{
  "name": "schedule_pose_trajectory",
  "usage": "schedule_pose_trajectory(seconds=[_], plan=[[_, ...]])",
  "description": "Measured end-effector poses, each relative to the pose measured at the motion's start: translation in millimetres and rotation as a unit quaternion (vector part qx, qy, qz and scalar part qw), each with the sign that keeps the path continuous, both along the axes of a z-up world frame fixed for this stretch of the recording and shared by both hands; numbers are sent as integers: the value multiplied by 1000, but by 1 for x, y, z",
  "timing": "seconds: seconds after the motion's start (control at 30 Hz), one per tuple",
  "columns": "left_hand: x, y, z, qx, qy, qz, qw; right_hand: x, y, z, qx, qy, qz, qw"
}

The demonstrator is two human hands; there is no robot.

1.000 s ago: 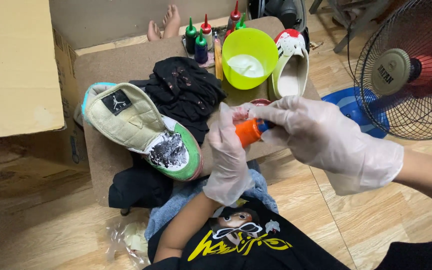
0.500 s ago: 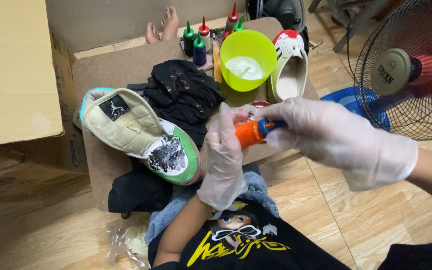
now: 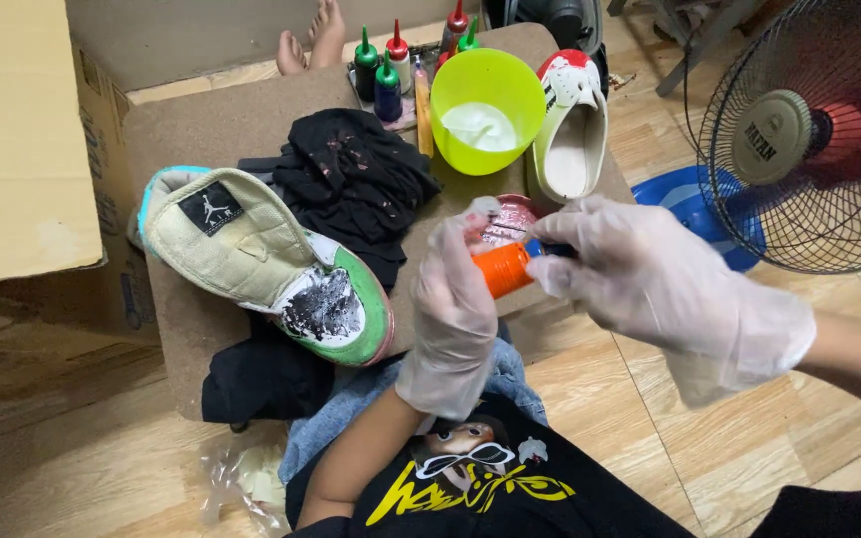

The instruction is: The person pours orange paint into a small container and then uses a brush to apply it to a high-top sneaker. They carefully paint details on the side of the shoe, which already features a colorful design.

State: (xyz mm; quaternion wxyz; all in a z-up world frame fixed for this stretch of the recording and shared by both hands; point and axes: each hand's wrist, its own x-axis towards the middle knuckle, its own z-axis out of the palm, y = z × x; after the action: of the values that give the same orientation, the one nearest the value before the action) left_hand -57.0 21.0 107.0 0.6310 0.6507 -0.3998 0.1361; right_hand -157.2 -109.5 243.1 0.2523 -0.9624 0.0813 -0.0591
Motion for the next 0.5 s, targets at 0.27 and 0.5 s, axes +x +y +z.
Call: schedule_pose_trajectory(seconds=[0.27, 0.5], plan=[[14, 7, 26, -11, -123, 103, 987, 27, 5, 29, 195, 259, -146, 935], [21, 14, 44, 16, 505, -131, 853, 6, -4, 17, -230, -31, 222, 947]])
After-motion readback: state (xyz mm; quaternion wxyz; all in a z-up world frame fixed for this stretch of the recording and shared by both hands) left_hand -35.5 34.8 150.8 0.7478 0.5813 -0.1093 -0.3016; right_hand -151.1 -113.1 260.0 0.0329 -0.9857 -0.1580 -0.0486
